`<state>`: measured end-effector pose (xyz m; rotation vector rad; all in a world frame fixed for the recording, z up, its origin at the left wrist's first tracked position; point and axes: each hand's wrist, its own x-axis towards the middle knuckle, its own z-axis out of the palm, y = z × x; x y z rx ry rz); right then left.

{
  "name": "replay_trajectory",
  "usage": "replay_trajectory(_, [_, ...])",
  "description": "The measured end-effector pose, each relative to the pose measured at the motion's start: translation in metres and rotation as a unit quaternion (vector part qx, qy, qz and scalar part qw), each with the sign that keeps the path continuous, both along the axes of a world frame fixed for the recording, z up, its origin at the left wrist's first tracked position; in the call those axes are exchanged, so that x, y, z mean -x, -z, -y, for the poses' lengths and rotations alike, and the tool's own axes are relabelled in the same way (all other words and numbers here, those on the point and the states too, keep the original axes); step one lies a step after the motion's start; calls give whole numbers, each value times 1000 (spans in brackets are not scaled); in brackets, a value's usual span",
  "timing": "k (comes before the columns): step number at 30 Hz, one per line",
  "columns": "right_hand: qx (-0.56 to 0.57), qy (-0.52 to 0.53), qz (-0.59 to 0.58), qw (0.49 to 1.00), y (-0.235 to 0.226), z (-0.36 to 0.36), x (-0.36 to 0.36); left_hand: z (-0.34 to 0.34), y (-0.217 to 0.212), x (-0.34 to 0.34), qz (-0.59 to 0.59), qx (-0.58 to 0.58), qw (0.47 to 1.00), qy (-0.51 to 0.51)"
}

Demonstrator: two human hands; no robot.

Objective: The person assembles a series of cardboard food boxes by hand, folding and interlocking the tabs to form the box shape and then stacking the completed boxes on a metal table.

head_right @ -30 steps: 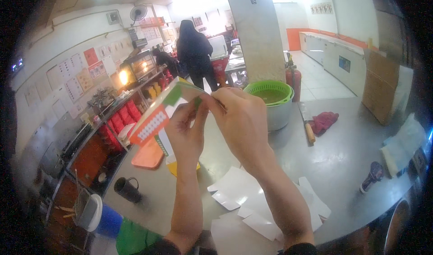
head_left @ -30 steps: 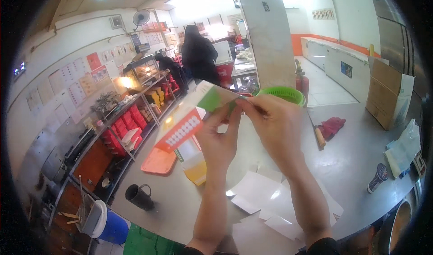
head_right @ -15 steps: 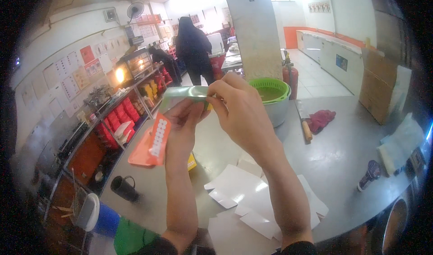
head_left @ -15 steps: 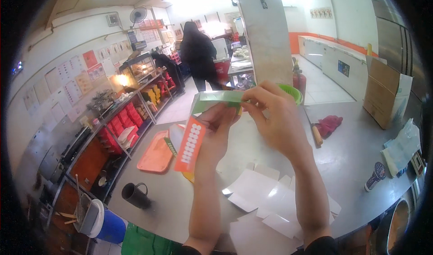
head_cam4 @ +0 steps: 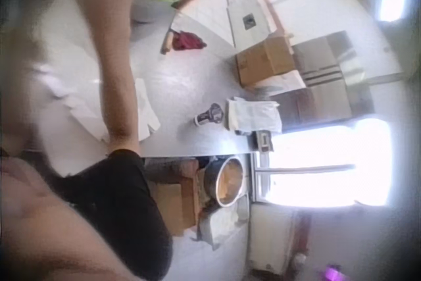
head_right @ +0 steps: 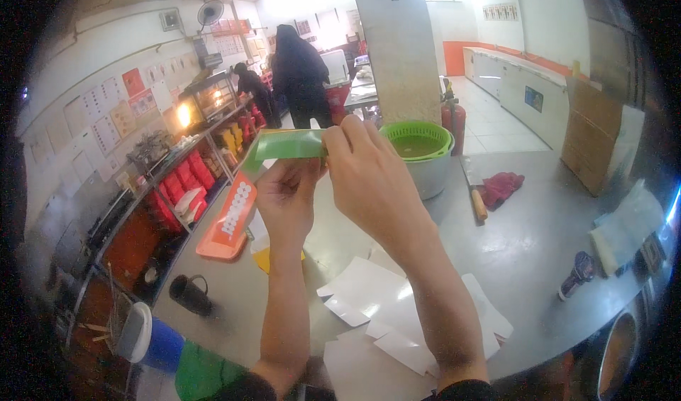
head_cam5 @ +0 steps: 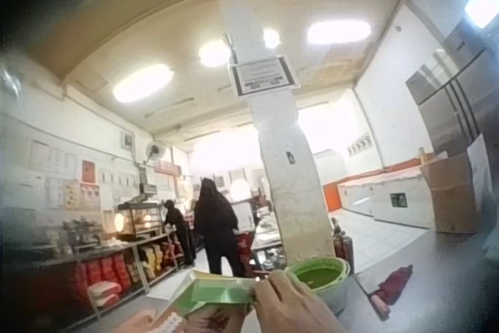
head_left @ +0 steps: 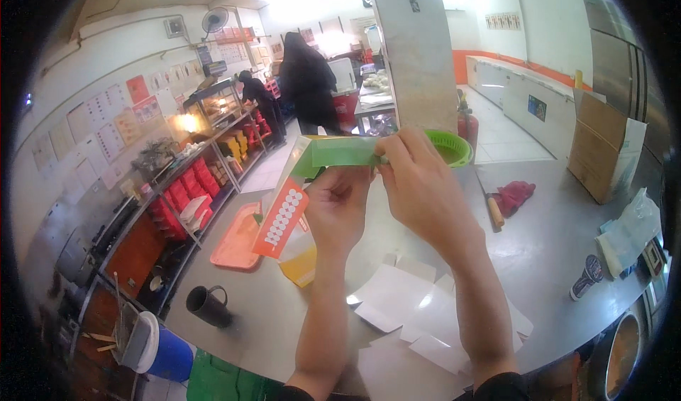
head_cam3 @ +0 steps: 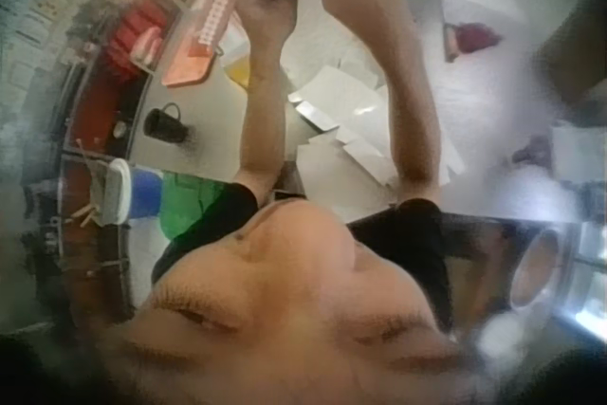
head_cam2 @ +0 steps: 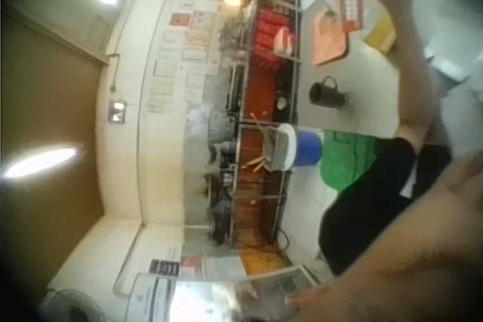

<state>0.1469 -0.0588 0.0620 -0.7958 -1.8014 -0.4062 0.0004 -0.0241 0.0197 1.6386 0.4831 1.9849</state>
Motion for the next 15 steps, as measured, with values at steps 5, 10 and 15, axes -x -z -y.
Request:
replay_trajectory(5, [-13, -37, -6, 999, 2, -5, 7, 0, 2, 4, 18, -36, 999, -9])
replay_trajectory(10, [-51, -53, 11, 997, 1, -6, 4, 5, -2, 2, 35, -46, 998, -7])
replay_trajectory(15, [-55, -50, 13, 997, 1, -11, 2, -1, 0, 0, 50, -50, 997, 12])
